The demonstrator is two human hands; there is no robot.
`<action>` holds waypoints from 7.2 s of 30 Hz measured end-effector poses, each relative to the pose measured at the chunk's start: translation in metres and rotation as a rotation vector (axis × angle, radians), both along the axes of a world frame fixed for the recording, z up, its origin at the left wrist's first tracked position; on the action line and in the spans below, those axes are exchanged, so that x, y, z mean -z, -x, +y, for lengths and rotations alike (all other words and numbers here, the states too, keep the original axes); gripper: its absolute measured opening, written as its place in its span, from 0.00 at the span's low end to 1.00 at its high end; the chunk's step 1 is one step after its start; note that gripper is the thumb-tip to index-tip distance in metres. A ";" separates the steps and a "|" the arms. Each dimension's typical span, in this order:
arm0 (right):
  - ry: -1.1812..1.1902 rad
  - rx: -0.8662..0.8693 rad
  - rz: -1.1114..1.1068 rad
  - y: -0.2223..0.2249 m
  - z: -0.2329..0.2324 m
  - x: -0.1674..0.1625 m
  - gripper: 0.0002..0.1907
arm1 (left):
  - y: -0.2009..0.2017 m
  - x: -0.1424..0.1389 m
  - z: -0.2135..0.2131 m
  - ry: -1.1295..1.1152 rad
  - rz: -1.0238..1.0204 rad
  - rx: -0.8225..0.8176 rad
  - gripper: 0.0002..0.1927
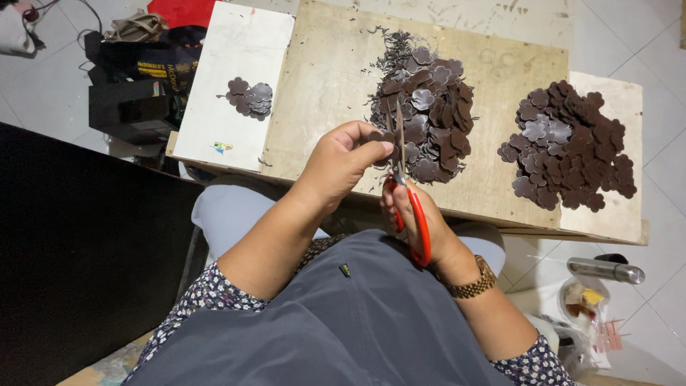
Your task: The person trims the edges of dark brown flower-shaped felt pieces using red-handled scissors. They hold each piece in the left hand and carefully cut around the perimeter, then place the trimmed pieces into a pile on the wooden board.
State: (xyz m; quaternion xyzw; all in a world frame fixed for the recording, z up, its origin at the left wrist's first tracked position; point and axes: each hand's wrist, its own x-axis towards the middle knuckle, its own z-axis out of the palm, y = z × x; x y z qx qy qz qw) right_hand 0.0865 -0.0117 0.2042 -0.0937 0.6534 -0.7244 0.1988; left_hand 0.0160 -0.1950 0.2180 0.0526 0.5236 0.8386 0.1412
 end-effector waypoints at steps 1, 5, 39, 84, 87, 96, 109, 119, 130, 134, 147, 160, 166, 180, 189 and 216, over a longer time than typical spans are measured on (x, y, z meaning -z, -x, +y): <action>-0.008 -0.003 0.020 0.000 0.000 0.000 0.25 | 0.000 -0.001 -0.001 0.001 -0.012 -0.004 0.05; 0.045 -0.006 -0.035 0.000 0.001 0.002 0.25 | 0.001 -0.003 -0.001 0.014 -0.028 -0.010 0.05; -0.108 0.021 -0.064 -0.001 -0.003 0.003 0.23 | 0.001 -0.008 -0.010 0.066 -0.204 0.019 0.05; 0.112 0.717 0.190 0.086 0.133 0.126 0.18 | 0.059 0.093 -0.048 0.401 -0.171 -0.382 0.11; 0.105 0.723 0.232 0.087 0.131 0.126 0.17 | 0.075 0.088 -0.091 0.716 -0.052 -0.685 0.13; 0.010 0.712 0.266 0.087 0.133 0.130 0.19 | 0.101 0.055 -0.135 1.377 0.124 -0.893 0.20; 0.047 0.748 0.216 0.087 0.134 0.134 0.19 | 0.082 0.097 -0.114 1.587 0.256 -0.619 0.40; 0.081 0.746 0.239 0.082 0.131 0.131 0.11 | 0.049 0.125 0.029 1.364 0.811 0.088 0.53; -0.125 0.840 0.248 0.080 0.125 0.123 0.11 | 0.066 0.139 0.104 1.079 1.246 -0.008 0.25; -0.076 0.838 0.279 0.086 0.122 0.120 0.11 | 0.062 0.134 0.099 1.098 1.176 -0.078 0.21; 0.107 0.797 0.175 0.132 0.088 0.100 0.08 | 0.060 0.128 0.089 1.163 0.997 -0.208 0.30; 0.063 0.849 0.276 0.087 0.113 0.123 0.11 | 0.060 0.124 0.084 1.105 0.999 -0.288 0.17; -0.101 0.826 0.268 0.091 0.108 0.122 0.12 | 0.066 0.129 0.082 1.116 1.019 -0.312 0.16; -0.085 0.808 0.270 0.093 0.112 0.112 0.13 | 0.063 0.118 0.073 1.075 1.081 -0.398 0.10; -0.206 0.883 0.296 0.088 0.109 0.117 0.16 | 0.070 0.112 0.071 0.746 0.407 -0.341 0.07; 0.068 0.554 0.246 0.086 0.019 -0.077 0.12 | 0.032 -0.035 0.033 -0.098 0.090 -0.058 0.11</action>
